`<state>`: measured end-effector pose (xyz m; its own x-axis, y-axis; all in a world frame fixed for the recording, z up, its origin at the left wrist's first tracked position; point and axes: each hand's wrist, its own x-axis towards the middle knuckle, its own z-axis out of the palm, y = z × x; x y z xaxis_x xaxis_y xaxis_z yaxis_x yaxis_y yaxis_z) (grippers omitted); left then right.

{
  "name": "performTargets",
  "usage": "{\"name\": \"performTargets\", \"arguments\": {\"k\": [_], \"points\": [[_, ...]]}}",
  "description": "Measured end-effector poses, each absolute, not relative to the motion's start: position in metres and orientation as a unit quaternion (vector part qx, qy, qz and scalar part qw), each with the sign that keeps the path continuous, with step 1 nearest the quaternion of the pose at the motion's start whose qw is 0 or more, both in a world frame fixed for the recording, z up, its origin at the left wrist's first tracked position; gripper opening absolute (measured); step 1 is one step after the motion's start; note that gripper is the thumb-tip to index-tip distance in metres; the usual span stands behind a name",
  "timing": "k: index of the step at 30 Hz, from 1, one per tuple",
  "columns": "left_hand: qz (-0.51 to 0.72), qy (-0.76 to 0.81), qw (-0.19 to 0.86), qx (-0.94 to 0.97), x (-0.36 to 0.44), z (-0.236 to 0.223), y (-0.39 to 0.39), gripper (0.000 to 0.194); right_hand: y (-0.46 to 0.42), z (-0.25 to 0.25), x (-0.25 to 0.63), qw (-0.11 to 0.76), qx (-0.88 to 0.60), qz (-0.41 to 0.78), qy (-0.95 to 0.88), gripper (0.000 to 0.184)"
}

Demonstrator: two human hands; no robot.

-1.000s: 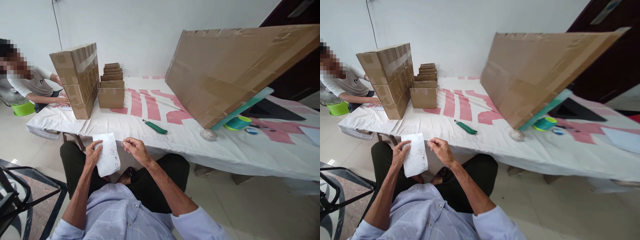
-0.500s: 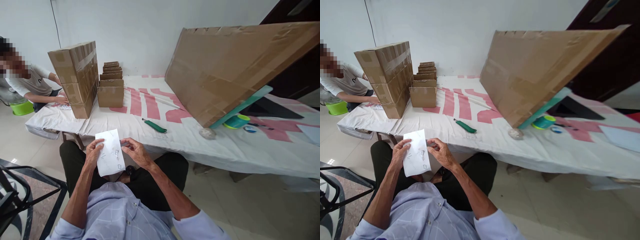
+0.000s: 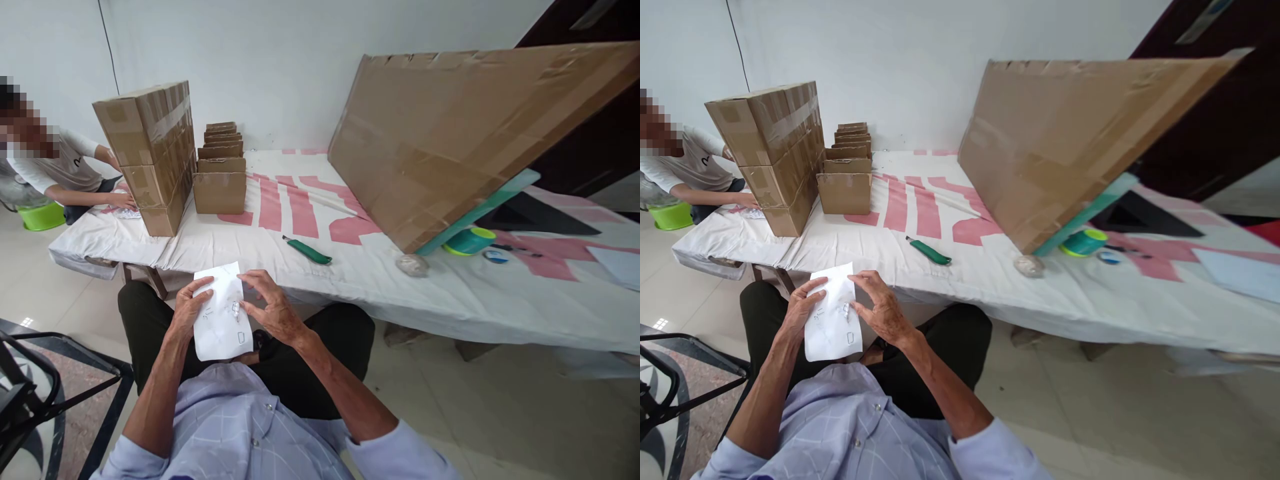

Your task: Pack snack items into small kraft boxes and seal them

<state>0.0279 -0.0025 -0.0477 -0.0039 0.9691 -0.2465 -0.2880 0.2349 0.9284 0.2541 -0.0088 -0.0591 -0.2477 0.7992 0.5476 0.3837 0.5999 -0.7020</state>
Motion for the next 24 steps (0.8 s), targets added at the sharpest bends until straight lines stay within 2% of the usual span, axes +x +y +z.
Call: {"name": "performTargets", "arguments": {"k": [6,10,14,18,24], "points": [[0.496,0.492,0.628,0.343,0.028,-0.043,-0.004,0.074,-0.014,-0.051,0.259,0.417,-0.35,0.025,-0.839,0.033],[0.489,0.488,0.634,0.348,0.03,-0.04,-0.007,0.073,-0.016,-0.049,0.26,0.396,-0.332,-0.019,-0.856,0.031],[0.487,0.491,0.629,0.355,0.03,-0.039,-0.007,0.07,-0.016,-0.051,0.261,0.406,-0.326,0.007,-0.854,0.033],[0.481,0.5,0.62,0.365,0.031,-0.039,-0.007,0.067,-0.016,-0.05,0.261,0.435,-0.308,0.048,-0.845,0.023],[0.472,0.503,0.614,0.383,0.031,-0.041,-0.007,0.062,-0.016,-0.044,0.258,0.471,-0.311,0.209,-0.799,0.021]]}}
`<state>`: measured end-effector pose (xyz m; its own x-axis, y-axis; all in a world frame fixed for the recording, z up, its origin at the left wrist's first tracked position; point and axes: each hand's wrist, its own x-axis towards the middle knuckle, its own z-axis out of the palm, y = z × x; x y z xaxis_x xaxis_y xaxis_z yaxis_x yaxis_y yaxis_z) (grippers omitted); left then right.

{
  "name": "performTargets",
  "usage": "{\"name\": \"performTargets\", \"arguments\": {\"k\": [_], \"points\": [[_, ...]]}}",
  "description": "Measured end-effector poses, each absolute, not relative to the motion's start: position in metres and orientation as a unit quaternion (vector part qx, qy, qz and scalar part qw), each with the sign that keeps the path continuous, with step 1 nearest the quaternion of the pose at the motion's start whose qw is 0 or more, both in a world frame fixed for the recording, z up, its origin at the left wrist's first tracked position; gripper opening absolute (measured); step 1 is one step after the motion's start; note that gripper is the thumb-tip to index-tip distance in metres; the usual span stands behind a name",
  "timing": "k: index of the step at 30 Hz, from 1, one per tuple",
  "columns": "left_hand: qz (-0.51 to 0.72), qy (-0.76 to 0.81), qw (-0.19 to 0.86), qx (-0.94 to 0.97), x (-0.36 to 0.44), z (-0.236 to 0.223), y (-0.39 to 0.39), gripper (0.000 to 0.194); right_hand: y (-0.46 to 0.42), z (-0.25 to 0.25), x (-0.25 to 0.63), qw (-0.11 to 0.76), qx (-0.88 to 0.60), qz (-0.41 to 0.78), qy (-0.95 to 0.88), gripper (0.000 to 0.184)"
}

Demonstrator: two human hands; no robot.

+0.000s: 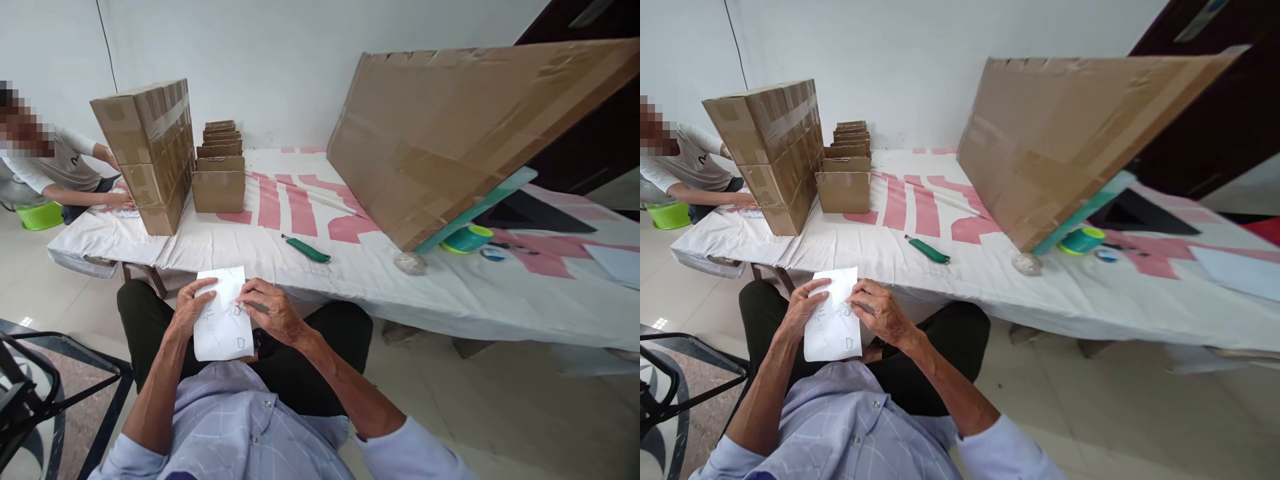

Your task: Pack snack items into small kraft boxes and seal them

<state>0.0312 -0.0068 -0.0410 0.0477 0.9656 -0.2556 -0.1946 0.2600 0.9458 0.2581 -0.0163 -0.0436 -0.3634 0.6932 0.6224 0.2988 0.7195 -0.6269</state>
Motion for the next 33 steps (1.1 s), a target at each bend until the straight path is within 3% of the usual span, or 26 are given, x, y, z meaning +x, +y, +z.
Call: {"name": "performTargets", "arguments": {"k": [10,33], "points": [[0.483,0.497,0.612,0.383,0.0318,-0.0415,-0.0059,0.06,-0.0148,-0.0394,0.2545,0.495,-0.381,0.379,-0.683,0.026],[0.501,0.516,0.582,0.38,0.0347,-0.0402,-0.0073,0.052,-0.017,-0.0389,0.2536,0.49,-0.385,0.44,-0.647,0.027]]}}
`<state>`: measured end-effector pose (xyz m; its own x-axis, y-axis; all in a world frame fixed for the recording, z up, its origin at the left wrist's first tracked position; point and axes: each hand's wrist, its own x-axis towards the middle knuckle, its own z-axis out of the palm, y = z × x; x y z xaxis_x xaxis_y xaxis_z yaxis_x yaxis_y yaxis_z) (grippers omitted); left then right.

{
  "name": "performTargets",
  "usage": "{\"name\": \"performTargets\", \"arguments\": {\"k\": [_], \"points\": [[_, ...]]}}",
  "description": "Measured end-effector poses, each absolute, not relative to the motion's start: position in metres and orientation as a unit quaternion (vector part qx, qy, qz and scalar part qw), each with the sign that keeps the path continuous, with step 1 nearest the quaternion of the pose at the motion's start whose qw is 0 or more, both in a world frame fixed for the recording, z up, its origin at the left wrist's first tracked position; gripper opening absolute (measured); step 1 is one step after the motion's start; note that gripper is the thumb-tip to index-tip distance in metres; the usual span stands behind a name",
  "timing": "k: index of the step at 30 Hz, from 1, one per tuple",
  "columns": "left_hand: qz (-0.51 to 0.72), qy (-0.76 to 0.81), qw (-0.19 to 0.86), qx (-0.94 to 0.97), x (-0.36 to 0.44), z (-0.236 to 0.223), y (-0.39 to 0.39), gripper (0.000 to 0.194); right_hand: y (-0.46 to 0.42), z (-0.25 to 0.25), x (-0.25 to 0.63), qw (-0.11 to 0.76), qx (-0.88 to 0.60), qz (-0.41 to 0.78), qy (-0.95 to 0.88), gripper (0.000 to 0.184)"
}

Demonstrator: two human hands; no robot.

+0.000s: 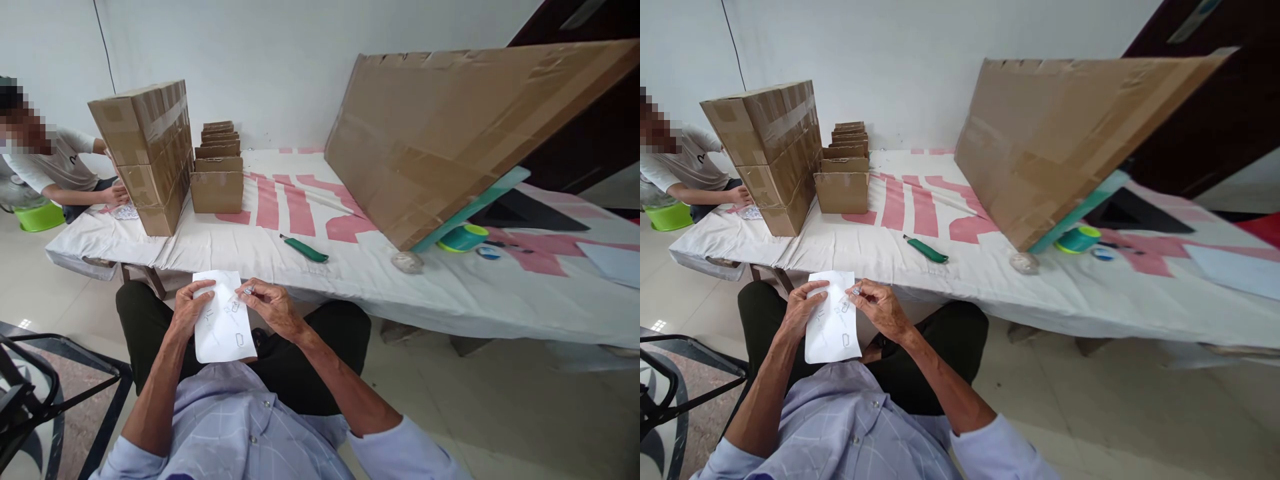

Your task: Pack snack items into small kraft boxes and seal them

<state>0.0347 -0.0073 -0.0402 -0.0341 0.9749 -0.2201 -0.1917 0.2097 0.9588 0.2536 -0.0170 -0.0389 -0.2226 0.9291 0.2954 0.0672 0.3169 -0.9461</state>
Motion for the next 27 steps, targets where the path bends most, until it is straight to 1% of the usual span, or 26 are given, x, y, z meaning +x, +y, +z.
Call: {"name": "performTargets", "arguments": {"k": [6,13,20,27], "points": [[0.501,0.516,0.578,0.385,0.035,-0.039,-0.008,0.051,-0.014,-0.042,0.253,0.491,-0.388,0.472,-0.621,0.029],[0.495,0.521,0.575,0.391,0.034,-0.038,-0.009,0.052,-0.01,-0.055,0.252,0.493,-0.413,0.505,-0.575,0.039],[0.494,0.531,0.573,0.382,0.035,-0.037,-0.01,0.052,-0.009,-0.048,0.256,0.499,-0.402,0.514,-0.57,0.043],[0.482,0.532,0.578,0.388,0.036,-0.035,-0.01,0.051,-0.007,-0.044,0.257,0.495,-0.415,0.525,-0.554,0.036]]}}
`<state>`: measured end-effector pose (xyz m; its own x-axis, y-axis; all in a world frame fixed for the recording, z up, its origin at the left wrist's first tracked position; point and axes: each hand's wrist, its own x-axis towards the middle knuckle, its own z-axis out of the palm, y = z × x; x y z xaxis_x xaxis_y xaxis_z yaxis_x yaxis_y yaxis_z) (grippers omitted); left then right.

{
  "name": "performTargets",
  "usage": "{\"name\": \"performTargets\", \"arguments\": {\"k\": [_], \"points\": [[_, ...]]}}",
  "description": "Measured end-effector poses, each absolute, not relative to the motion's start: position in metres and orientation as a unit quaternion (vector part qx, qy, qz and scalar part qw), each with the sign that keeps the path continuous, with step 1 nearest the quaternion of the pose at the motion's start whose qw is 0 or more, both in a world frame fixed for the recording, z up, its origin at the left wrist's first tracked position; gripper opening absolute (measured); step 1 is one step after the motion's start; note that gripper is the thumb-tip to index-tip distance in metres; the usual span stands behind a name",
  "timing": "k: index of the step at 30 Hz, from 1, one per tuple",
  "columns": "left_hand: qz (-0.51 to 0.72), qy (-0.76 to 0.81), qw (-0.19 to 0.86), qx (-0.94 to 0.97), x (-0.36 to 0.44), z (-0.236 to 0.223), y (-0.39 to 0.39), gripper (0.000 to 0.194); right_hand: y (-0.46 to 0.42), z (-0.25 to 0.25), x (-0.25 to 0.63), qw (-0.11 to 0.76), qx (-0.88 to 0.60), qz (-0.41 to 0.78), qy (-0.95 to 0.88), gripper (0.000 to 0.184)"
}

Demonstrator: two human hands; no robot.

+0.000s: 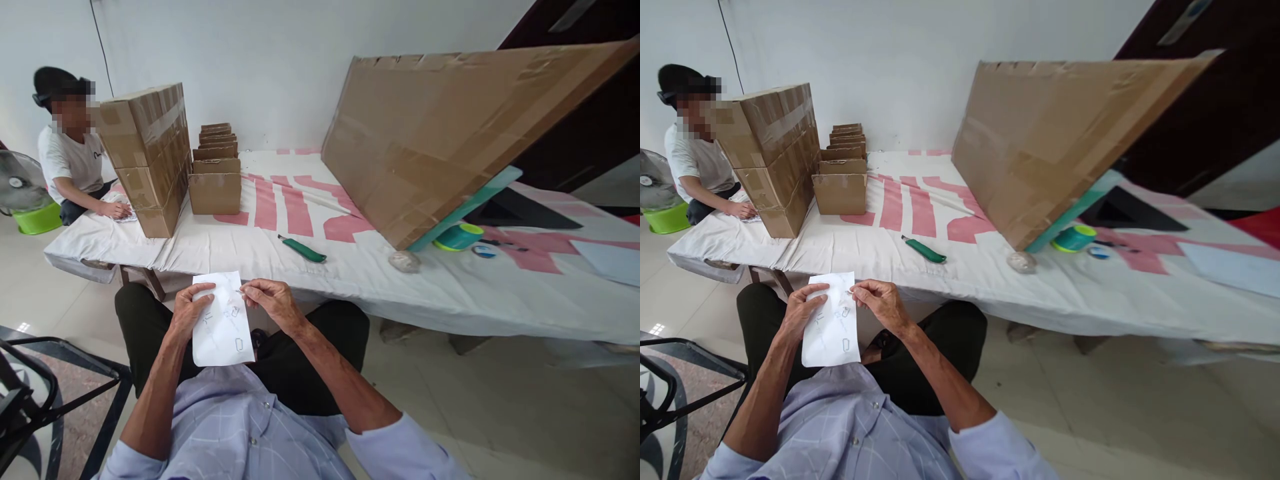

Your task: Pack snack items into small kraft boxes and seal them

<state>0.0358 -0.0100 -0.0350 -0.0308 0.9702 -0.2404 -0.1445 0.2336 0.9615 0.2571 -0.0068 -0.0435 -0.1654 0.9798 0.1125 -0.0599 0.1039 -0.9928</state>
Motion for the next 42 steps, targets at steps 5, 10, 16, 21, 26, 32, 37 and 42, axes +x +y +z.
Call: {"name": "performTargets", "arguments": {"k": [5,10,16,21,26,32,37,42], "points": [[0.479,0.523,0.585,0.392,0.036,-0.036,-0.01,0.051,-0.009,-0.04,0.258,0.474,-0.415,0.54,-0.557,0.032],[0.479,0.525,0.583,0.394,0.035,-0.035,-0.01,0.052,-0.01,-0.036,0.26,0.45,-0.414,0.504,-0.611,0.028],[0.486,0.523,0.577,0.396,0.036,-0.029,-0.012,0.048,-0.014,-0.028,0.266,0.435,-0.424,0.413,-0.678,0.026],[0.488,0.506,0.59,0.398,0.035,-0.029,-0.013,0.05,-0.017,-0.025,0.268,0.421,-0.458,0.372,-0.689,0.035],[0.491,0.478,0.607,0.403,0.035,-0.031,-0.014,0.06,-0.016,-0.033,0.261,0.425,-0.457,0.455,-0.635,0.049],[0.562,0.43,0.598,0.377,0.037,-0.03,-0.012,0.109,-0.011,-0.038,0.256,0.475,-0.445,0.497,-0.574,0.038],[0.502,0.392,0.69,0.344,0.033,-0.04,-0.012,0.07,-0.006,-0.036,0.256,0.497,-0.452,0.483,-0.561,0.037],[0.456,0.395,0.744,0.287,0.034,-0.056,-0.012,0.054,-0.001,-0.037,0.255,0.501,-0.454,0.48,-0.559,0.036]]}}
